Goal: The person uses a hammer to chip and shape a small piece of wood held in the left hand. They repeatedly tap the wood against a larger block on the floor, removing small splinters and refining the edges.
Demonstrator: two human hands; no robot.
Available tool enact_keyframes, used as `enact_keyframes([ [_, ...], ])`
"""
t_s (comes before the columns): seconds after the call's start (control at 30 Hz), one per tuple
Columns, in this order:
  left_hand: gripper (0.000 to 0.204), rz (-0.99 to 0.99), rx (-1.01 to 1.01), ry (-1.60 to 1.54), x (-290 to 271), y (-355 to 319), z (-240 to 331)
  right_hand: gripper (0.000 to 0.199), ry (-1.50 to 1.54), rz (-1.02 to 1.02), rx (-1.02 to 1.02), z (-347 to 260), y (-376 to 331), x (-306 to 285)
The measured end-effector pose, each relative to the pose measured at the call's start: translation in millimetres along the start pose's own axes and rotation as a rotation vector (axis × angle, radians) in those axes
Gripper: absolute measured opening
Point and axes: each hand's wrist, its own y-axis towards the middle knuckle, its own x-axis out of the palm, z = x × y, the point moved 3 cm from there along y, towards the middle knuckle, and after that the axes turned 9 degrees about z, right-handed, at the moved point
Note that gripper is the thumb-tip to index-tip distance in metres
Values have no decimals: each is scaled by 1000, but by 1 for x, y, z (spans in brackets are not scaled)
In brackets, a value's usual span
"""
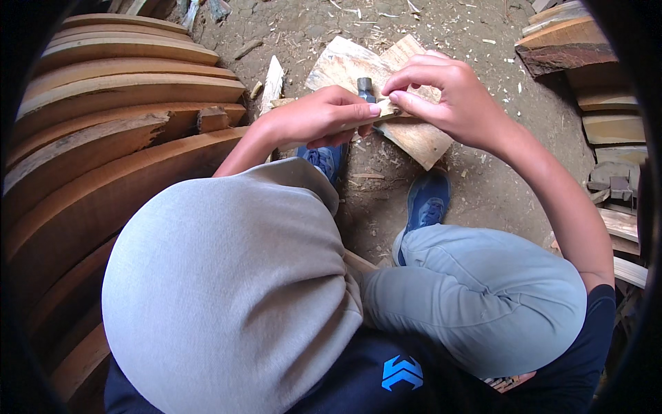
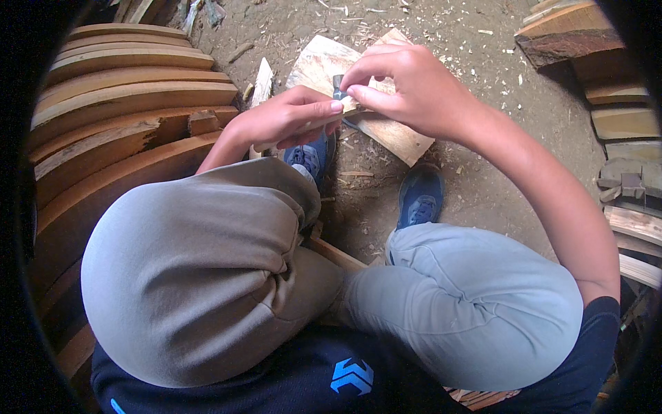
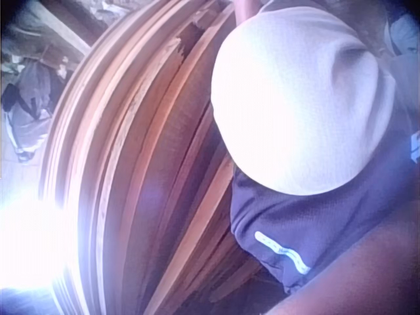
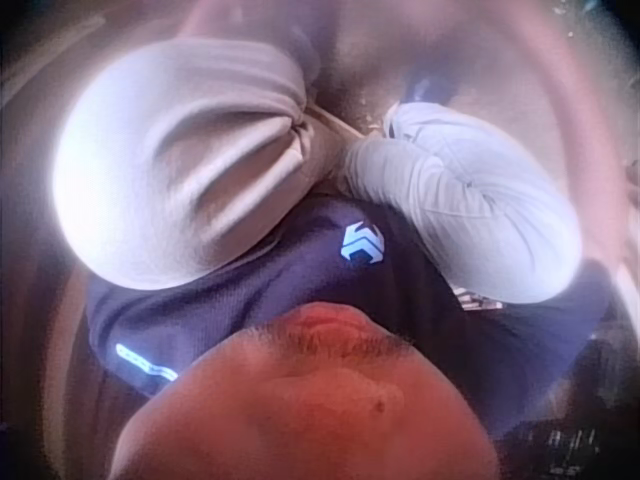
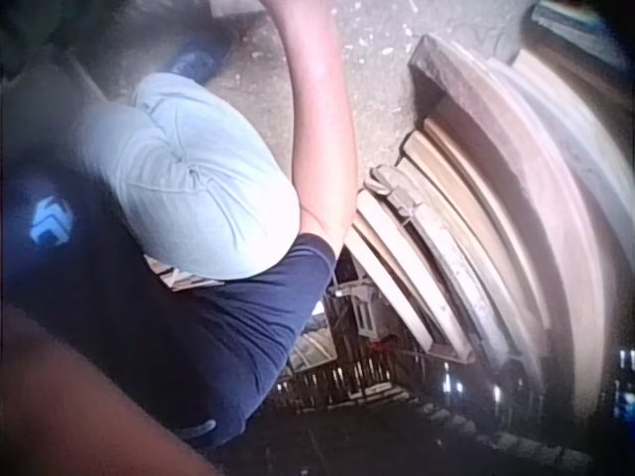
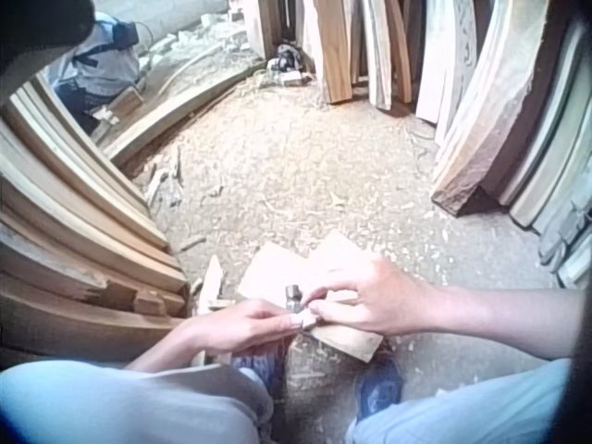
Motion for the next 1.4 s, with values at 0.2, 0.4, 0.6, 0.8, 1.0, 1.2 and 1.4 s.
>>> enact_keyframes([
  [0.2,50,14,-9,30,1,2,-2,12,-64,12,-24,3,-2,1],
  [0.4,56,-18,-28,56,-1,2,-2,11,-74,1,-63,1,-3,0],
  [0.6,55,37,-20,109,1,5,-4,9,-47,19,-43,2,-3,0],
  [0.8,56,65,-23,165,-1,1,-2,9,-91,33,-92,1,0,-2],
  [1.0,57,62,-40,174,1,4,-2,7,-149,28,-112,3,-3,-2],
  [1.2,58,68,-59,193,1,0,0,12,-339,52,-279,-2,-5,-2],
  [1.4,57,63,-87,198,0,-1,-1,18,-363,72,-380,-6,-7,-3],
])
